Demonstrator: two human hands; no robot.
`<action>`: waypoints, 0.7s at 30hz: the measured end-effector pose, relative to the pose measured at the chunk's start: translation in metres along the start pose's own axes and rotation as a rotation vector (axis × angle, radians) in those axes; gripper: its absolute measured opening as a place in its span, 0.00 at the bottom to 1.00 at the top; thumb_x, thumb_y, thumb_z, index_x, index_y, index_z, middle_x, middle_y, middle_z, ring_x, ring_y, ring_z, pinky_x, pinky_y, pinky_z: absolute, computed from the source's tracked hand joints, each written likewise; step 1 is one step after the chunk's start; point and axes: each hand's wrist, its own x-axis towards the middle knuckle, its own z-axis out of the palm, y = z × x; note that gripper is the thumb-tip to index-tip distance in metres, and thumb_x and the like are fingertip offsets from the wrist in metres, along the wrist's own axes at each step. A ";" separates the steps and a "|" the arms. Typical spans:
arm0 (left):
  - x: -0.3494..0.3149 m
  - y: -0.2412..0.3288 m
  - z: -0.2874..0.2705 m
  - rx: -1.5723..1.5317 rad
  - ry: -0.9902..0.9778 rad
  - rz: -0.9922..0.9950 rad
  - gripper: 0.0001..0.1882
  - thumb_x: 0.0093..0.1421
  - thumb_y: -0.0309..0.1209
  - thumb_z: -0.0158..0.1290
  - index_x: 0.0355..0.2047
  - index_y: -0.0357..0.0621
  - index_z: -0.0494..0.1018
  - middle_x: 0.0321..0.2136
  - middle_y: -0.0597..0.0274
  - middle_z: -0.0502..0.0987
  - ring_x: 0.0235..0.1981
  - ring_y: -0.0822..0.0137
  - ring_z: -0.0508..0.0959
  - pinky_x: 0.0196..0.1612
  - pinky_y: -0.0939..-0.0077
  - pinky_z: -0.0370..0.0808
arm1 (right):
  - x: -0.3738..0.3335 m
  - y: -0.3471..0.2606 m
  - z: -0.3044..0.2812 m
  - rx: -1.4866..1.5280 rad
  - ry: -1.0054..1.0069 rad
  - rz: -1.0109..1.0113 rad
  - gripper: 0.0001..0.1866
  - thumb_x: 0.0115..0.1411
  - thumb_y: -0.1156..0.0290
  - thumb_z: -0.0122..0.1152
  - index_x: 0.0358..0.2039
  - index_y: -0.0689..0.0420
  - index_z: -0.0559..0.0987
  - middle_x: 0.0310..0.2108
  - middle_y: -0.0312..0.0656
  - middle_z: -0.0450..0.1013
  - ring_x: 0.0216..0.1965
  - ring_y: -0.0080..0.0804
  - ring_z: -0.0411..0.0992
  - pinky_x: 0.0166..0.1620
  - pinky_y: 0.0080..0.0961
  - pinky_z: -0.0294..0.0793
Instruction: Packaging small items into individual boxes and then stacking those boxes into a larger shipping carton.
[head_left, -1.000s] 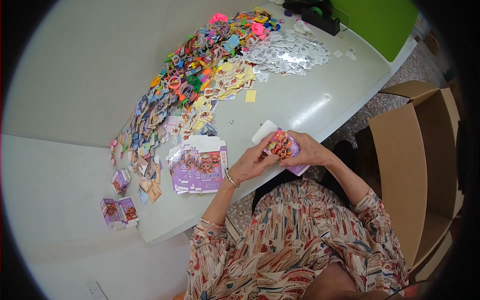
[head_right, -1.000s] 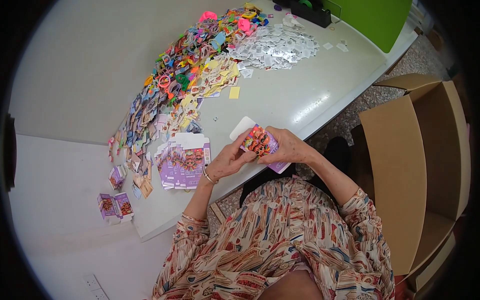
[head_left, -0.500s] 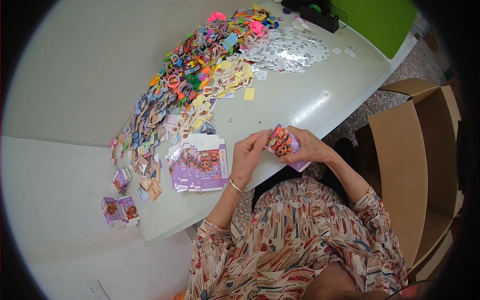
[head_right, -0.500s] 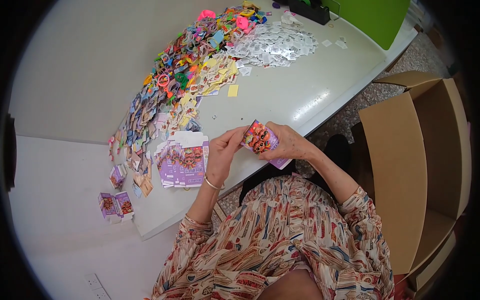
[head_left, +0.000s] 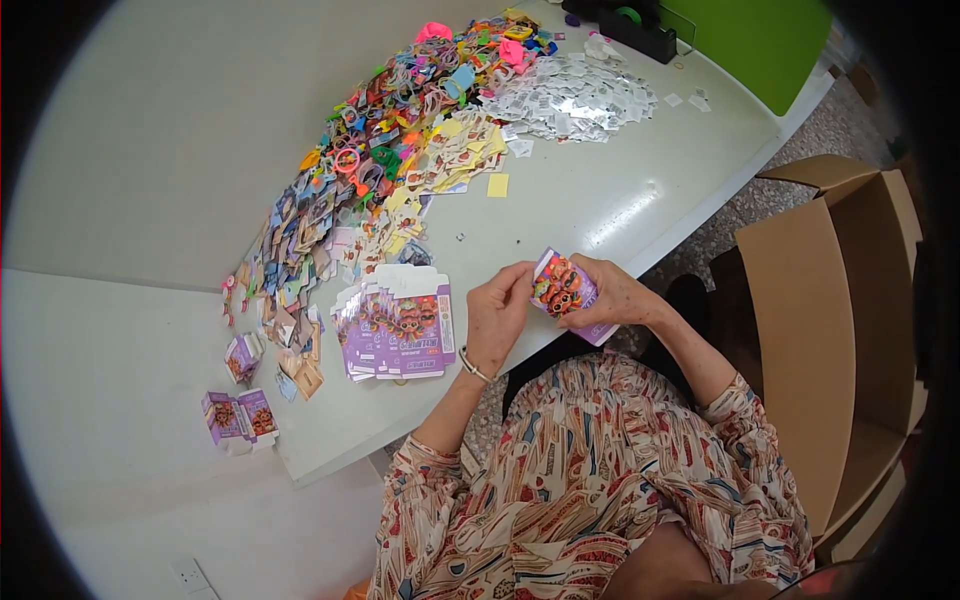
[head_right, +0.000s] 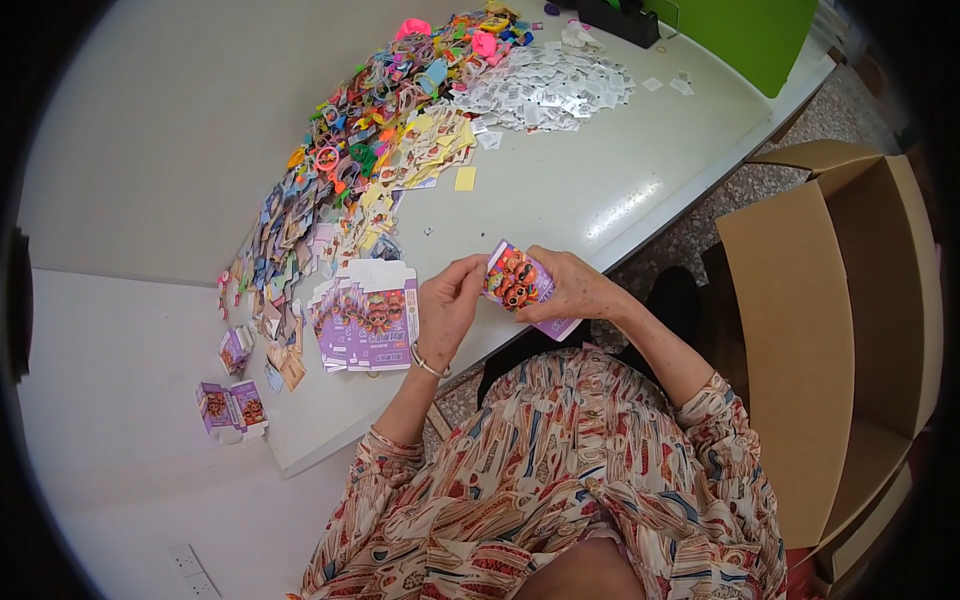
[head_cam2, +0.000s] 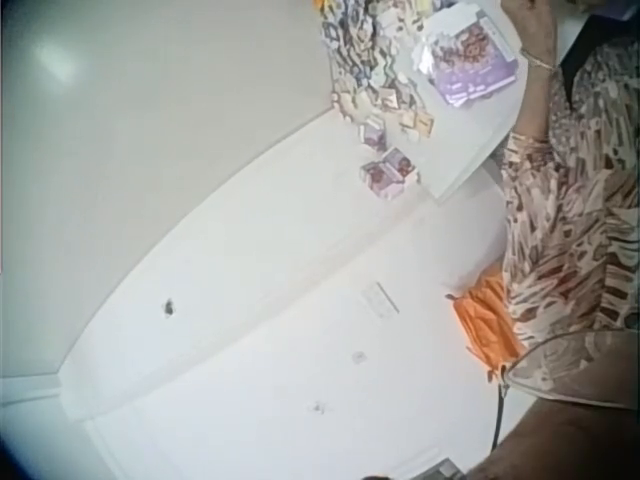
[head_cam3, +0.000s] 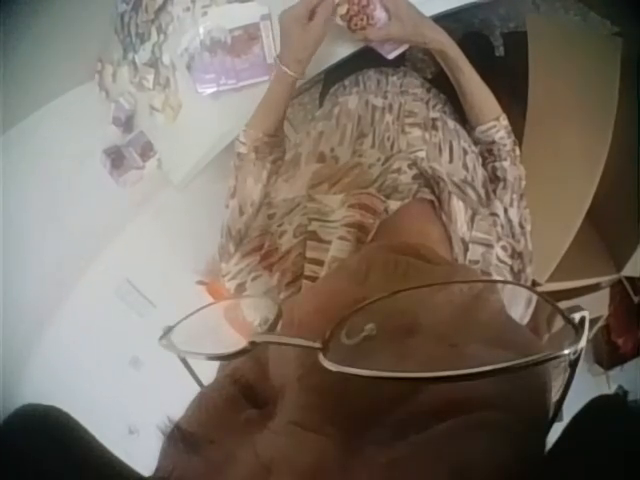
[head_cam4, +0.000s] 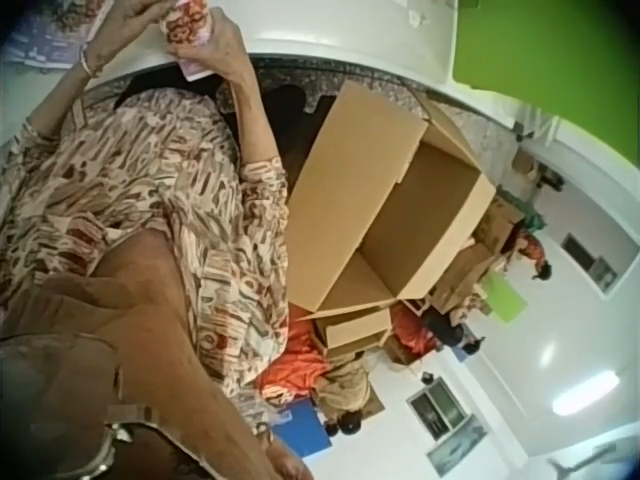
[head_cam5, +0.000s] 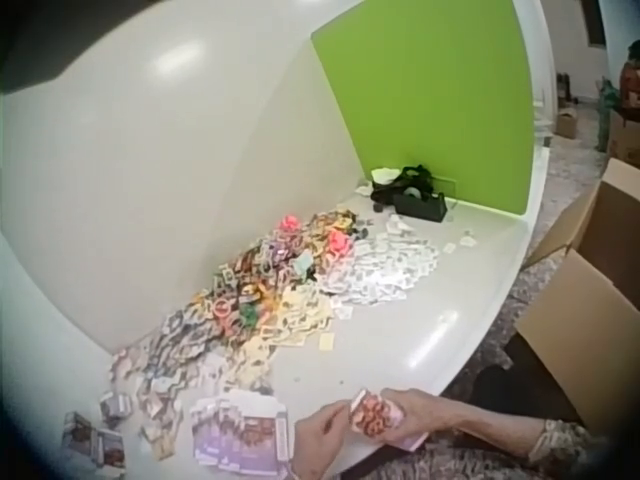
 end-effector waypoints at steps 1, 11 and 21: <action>-0.004 0.006 0.000 0.161 -0.005 0.040 0.09 0.60 0.23 0.52 0.40 0.33 0.76 0.29 0.60 0.80 0.30 0.76 0.78 0.34 0.84 0.72 | 0.000 0.002 0.000 0.023 0.005 -0.014 0.26 0.39 0.63 0.74 0.37 0.61 0.73 0.30 0.40 0.74 0.32 0.28 0.72 0.40 0.24 0.72; -0.002 0.010 -0.002 -0.047 -0.083 0.093 0.12 0.60 0.22 0.51 0.44 0.36 0.74 0.34 0.58 0.81 0.30 0.74 0.79 0.30 0.78 0.74 | -0.003 -0.005 -0.002 0.070 -0.070 -0.063 0.26 0.41 0.65 0.74 0.38 0.60 0.73 0.31 0.39 0.75 0.34 0.27 0.73 0.40 0.25 0.73; -0.015 0.009 0.018 0.207 0.044 0.414 0.13 0.60 0.23 0.51 0.46 0.36 0.74 0.36 0.54 0.79 0.33 0.67 0.79 0.36 0.79 0.75 | -0.003 -0.001 -0.006 -0.035 -0.117 -0.079 0.29 0.40 0.63 0.74 0.41 0.60 0.72 0.31 0.41 0.76 0.32 0.29 0.74 0.39 0.25 0.74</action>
